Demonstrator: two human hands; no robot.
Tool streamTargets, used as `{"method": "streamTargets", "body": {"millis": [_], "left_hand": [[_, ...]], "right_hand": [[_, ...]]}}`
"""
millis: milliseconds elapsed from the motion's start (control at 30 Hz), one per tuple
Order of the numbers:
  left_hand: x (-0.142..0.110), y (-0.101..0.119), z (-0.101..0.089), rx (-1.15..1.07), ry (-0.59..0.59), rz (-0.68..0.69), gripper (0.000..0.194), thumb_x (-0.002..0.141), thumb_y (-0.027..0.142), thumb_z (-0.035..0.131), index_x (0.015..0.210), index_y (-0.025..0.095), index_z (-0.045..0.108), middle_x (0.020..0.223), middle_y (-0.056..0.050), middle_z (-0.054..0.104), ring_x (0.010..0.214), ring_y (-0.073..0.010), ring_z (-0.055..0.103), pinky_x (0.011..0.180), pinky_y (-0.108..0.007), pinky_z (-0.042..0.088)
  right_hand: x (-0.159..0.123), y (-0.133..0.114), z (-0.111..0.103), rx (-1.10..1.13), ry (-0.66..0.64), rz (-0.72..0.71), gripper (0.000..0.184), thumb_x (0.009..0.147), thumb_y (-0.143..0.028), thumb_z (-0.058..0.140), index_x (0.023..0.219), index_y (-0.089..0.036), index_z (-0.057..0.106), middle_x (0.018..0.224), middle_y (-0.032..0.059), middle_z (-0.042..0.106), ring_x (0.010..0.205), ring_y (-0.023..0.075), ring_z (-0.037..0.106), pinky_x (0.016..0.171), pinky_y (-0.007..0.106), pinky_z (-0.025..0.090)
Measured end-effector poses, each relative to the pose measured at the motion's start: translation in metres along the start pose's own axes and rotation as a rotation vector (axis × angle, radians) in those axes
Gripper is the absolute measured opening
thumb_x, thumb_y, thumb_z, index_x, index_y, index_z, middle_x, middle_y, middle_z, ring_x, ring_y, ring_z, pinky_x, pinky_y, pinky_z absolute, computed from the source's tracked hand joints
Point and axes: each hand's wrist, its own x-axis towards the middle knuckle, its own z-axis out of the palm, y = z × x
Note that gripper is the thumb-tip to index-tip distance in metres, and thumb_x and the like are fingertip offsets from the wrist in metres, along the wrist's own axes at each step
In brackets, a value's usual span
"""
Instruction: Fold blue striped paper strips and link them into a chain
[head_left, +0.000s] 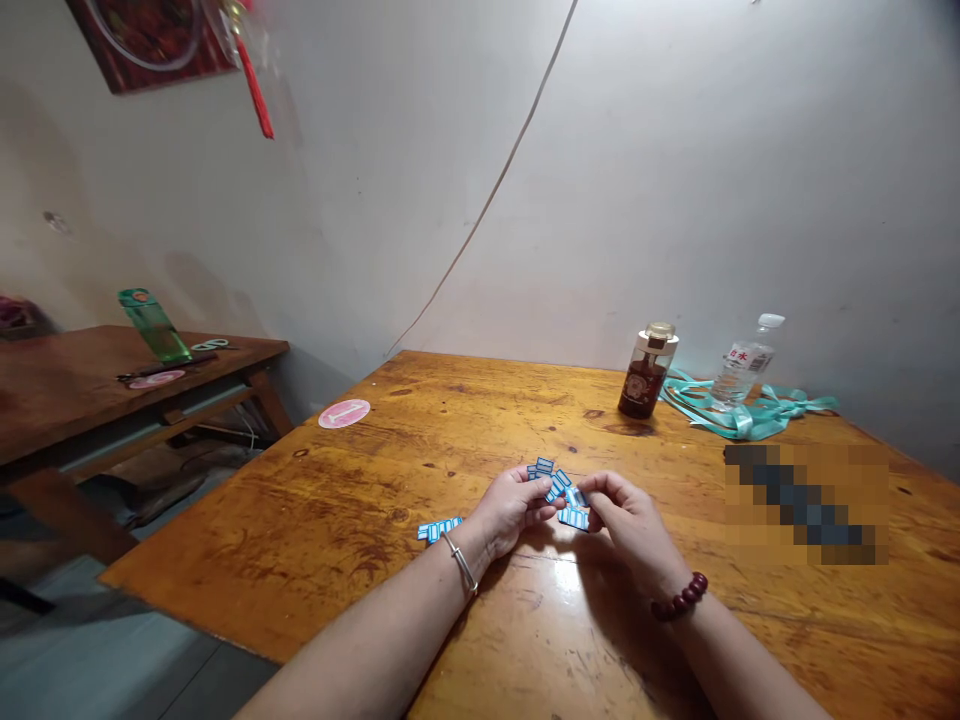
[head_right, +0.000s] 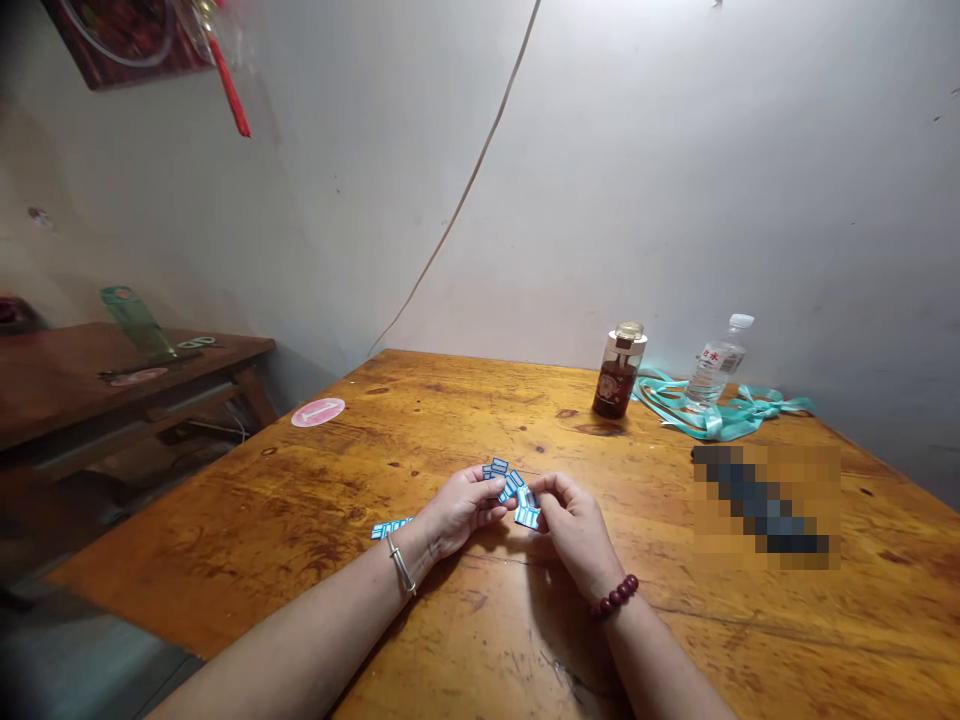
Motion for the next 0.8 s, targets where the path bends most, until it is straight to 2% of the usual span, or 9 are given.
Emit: {"method": "streamTargets", "body": {"millis": [100,167,367,533,633,800], "left_hand": [[-0.002,-0.001,0.001,0.006,-0.021,0.020,0.023,0.065,0.023,0.062,0.085,0.013,0.057,0.084,-0.006,0.060,0.066,-0.0083,0.057,0.056,-0.014,0.045],[-0.003,-0.002,0.003,0.013,-0.035,0.030,0.025,0.064,0.023,0.063,0.086,0.013,0.057,0.086,-0.007,0.060,0.068,-0.0088,0.057,0.056,-0.015,0.045],[-0.005,-0.004,0.006,0.042,-0.031,0.059,0.024,0.061,0.023,0.065,0.081,0.013,0.058,0.079,-0.003,0.058,0.066,-0.0076,0.054,0.056,-0.015,0.043],[-0.007,-0.001,0.011,0.053,-0.020,0.079,0.026,0.057,0.026,0.067,0.077,0.013,0.057,0.076,-0.003,0.058,0.065,-0.0082,0.054,0.057,-0.017,0.042],[-0.008,-0.001,0.014,0.080,-0.025,0.144,0.025,0.055,0.026,0.068,0.072,0.012,0.056,0.069,-0.002,0.057,0.059,-0.0077,0.052,0.055,-0.018,0.041],[-0.006,-0.005,0.014,0.125,-0.018,0.199,0.024,0.057,0.027,0.067,0.070,0.011,0.057,0.067,-0.002,0.056,0.057,-0.0064,0.050,0.054,-0.017,0.040]], "right_hand": [[0.000,0.000,0.002,-0.023,-0.060,-0.005,0.026,0.069,-0.038,0.053,0.083,-0.016,0.056,0.060,-0.0017,0.052,0.048,0.0090,0.045,0.046,0.021,0.037],[0.000,0.002,0.004,-0.021,-0.030,-0.017,0.032,0.069,-0.040,0.053,0.089,-0.016,0.053,0.056,-0.0032,0.049,0.046,0.0090,0.044,0.043,0.021,0.037],[0.004,0.010,0.005,-0.003,0.000,0.012,0.028,0.070,-0.043,0.052,0.067,-0.015,0.052,0.054,-0.0028,0.049,0.042,0.0064,0.040,0.038,0.018,0.032],[0.003,0.011,0.007,0.073,-0.017,0.120,0.032,0.065,-0.047,0.055,0.074,-0.016,0.053,0.052,-0.0037,0.050,0.035,0.0060,0.040,0.032,0.018,0.029],[0.002,0.011,0.007,0.115,-0.016,0.184,0.033,0.064,-0.048,0.057,0.072,-0.017,0.052,0.050,-0.0041,0.050,0.031,0.0057,0.039,0.030,0.018,0.028],[0.003,0.010,0.004,0.139,0.001,0.189,0.029,0.061,-0.044,0.061,0.064,-0.016,0.053,0.049,-0.0044,0.050,0.034,0.0049,0.038,0.033,0.018,0.028]]}}
